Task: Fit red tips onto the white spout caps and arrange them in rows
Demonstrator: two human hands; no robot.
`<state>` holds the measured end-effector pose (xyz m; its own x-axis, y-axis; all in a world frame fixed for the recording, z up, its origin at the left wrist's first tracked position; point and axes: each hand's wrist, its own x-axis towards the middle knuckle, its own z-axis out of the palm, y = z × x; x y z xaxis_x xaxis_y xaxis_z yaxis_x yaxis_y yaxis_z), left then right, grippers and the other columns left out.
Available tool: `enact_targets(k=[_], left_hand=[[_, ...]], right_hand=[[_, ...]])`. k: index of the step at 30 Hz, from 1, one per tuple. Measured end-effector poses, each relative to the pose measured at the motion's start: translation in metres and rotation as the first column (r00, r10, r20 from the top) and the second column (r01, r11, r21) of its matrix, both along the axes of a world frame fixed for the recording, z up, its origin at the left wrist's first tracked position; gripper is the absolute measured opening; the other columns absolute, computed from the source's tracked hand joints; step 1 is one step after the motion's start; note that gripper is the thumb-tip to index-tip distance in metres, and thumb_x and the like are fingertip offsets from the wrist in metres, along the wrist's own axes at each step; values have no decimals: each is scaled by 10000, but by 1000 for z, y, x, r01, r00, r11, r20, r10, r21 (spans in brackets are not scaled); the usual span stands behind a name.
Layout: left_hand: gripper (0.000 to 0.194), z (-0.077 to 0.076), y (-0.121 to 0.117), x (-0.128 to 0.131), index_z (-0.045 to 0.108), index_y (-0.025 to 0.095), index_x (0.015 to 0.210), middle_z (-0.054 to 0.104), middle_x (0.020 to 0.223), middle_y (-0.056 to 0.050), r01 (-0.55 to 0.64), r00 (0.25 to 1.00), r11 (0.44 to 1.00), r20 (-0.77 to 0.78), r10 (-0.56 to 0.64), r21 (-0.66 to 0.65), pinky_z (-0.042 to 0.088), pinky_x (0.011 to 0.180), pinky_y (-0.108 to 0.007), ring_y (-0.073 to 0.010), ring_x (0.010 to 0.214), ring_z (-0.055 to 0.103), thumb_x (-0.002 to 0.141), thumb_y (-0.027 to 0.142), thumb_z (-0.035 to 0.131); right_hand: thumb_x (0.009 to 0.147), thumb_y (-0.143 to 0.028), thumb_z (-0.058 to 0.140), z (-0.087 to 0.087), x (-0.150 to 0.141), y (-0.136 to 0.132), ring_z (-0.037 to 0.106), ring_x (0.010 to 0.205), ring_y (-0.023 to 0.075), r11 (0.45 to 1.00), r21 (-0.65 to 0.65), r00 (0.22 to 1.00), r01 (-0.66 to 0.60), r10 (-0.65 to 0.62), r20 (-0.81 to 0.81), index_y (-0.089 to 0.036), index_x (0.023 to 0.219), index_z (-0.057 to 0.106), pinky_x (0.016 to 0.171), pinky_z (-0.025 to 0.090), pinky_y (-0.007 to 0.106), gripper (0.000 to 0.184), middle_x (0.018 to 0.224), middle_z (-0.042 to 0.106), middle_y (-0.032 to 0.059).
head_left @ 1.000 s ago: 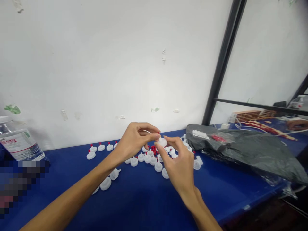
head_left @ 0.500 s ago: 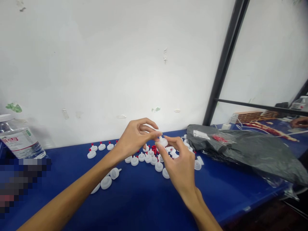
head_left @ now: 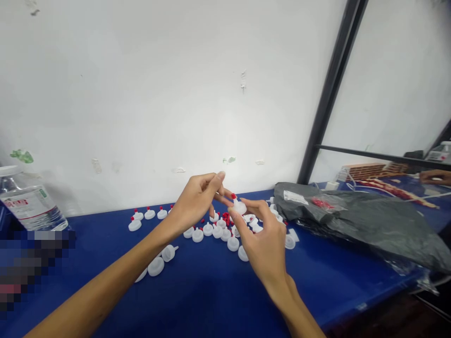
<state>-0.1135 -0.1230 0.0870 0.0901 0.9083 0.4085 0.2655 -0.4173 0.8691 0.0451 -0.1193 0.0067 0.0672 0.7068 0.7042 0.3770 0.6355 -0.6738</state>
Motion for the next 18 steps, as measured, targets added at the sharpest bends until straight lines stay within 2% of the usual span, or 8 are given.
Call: enact_targets(k=[4, 7, 10, 14, 18], left_hand=[[227, 2, -4, 2, 684, 181, 983, 759, 846, -55, -7, 995, 1000, -100, 7, 3, 492, 458, -190, -189, 746, 727, 875, 379, 709], [189, 3, -6, 2, 752, 175, 942, 765, 867, -57, -19, 978, 1000, -205, 22, 18, 514, 542, -198, -163, 759, 707, 846, 337, 734], [188, 1, -5, 3, 765, 172, 921, 768, 870, -53, 13, 977, 1000, -211, -7, 24, 542, 641, -217, -162, 800, 706, 816, 328, 758], [200, -2, -4, 4, 760, 167, 942, 773, 869, -63, 22, 985, 999, -171, -27, -31, 528, 580, -210, -159, 751, 706, 811, 317, 750], [205, 7, -5, -6, 764, 171, 959, 777, 868, -68, -42, 974, 999, -225, 36, -21, 533, 552, -215, -155, 696, 699, 807, 306, 738]], right_hand=[[881, -451, 692, 1, 0, -1, 710, 936, 273, 1000, -8, 1000, 9, -9, 7, -249, 1049, 676, 834, 525, 392, 263, 981, 761, 53], [879, -462, 692, 0, 0, -1, 710, 929, 269, 1000, -15, 1000, 5, -5, 5, -252, 1047, 676, 826, 527, 390, 269, 982, 761, 48], [878, -460, 697, 0, 1, 0, 713, 948, 261, 1000, -15, 1000, -1, 1, 1, -261, 1054, 674, 846, 529, 389, 266, 1000, 764, 37], [871, -460, 708, 0, 1, 1, 716, 1000, 275, 999, -41, 999, -26, 27, 19, -270, 1054, 671, 871, 531, 404, 266, 1036, 771, 43], [860, -481, 720, 0, 0, 0, 688, 1111, 313, 995, -62, 996, -82, 84, 39, -263, 1186, 604, 908, 528, 450, 409, 1169, 742, 88]])
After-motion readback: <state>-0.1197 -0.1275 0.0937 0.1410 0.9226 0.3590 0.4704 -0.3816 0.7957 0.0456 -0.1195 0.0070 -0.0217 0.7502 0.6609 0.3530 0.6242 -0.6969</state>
